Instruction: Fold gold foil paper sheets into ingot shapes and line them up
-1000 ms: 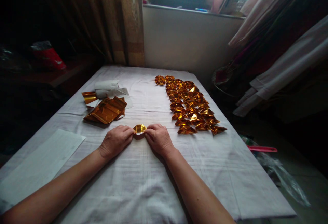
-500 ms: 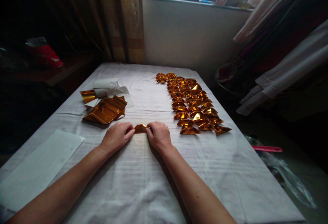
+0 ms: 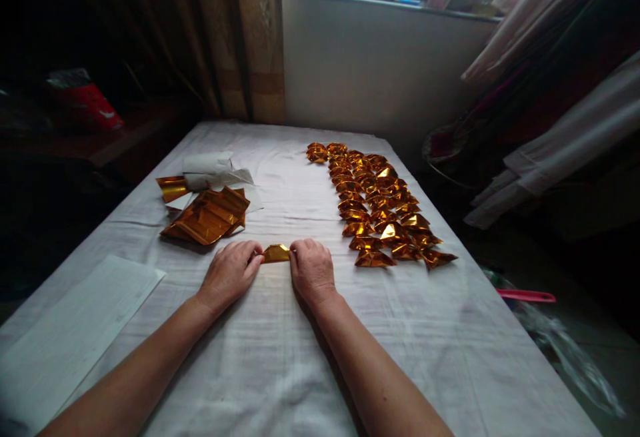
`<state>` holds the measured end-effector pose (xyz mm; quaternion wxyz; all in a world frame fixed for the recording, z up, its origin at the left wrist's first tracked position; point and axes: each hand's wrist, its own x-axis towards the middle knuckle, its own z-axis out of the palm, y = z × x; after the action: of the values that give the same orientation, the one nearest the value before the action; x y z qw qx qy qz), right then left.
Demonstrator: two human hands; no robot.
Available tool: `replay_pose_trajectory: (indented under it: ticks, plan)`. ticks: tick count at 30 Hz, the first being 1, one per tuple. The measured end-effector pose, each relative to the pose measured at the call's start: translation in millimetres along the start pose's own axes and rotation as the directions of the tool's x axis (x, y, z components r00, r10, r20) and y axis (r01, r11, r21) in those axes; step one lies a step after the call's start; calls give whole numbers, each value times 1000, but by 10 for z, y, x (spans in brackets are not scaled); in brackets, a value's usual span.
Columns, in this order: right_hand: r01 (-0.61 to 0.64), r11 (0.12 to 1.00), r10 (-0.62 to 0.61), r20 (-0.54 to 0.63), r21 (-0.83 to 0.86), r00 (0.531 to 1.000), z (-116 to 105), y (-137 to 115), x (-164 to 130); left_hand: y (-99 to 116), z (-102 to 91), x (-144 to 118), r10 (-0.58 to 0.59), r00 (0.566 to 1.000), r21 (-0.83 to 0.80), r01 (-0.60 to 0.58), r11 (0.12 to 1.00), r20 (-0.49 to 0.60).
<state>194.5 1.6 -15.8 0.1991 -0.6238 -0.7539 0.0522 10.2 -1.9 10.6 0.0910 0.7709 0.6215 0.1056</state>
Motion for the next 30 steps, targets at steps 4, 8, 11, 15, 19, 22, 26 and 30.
replay_pose_trajectory:
  ticks: [4,8,11,15,19,22,26,30]
  plan:
    - [79,997,-79,-35,5,996,-40,-39,-56,17,-17,25,-23,999,12,23,1000,34]
    - [353,935,-354,65,27,933,-49,-105,-139,-7,-12,39,-1,999,10,1,1000,38]
    - [378,925,-378,246,47,893,-55,-133,-155,-39,3,35,7,999,-15,-7,1000,34]
    - [321,947,-308,356,23,882,-103,-96,-141,-65,14,20,28,999,-60,-26,998,35]
    - [291,957,-268,374,-4,888,-148,-34,-145,-137,-11,19,51,998,-86,-48,995,39]
    - [291,957,-264,380,-15,886,-157,-23,-149,-288,-59,20,29,999,-59,-28,998,13]
    - [287,958,-254,385,-29,887,-162,-41,-150,-447,-115,-30,25,1000,-28,-25,999,-5]
    - [283,959,-253,372,-27,893,-165,-46,-158,-305,-51,-129,220,968,-60,-228,972,-121]
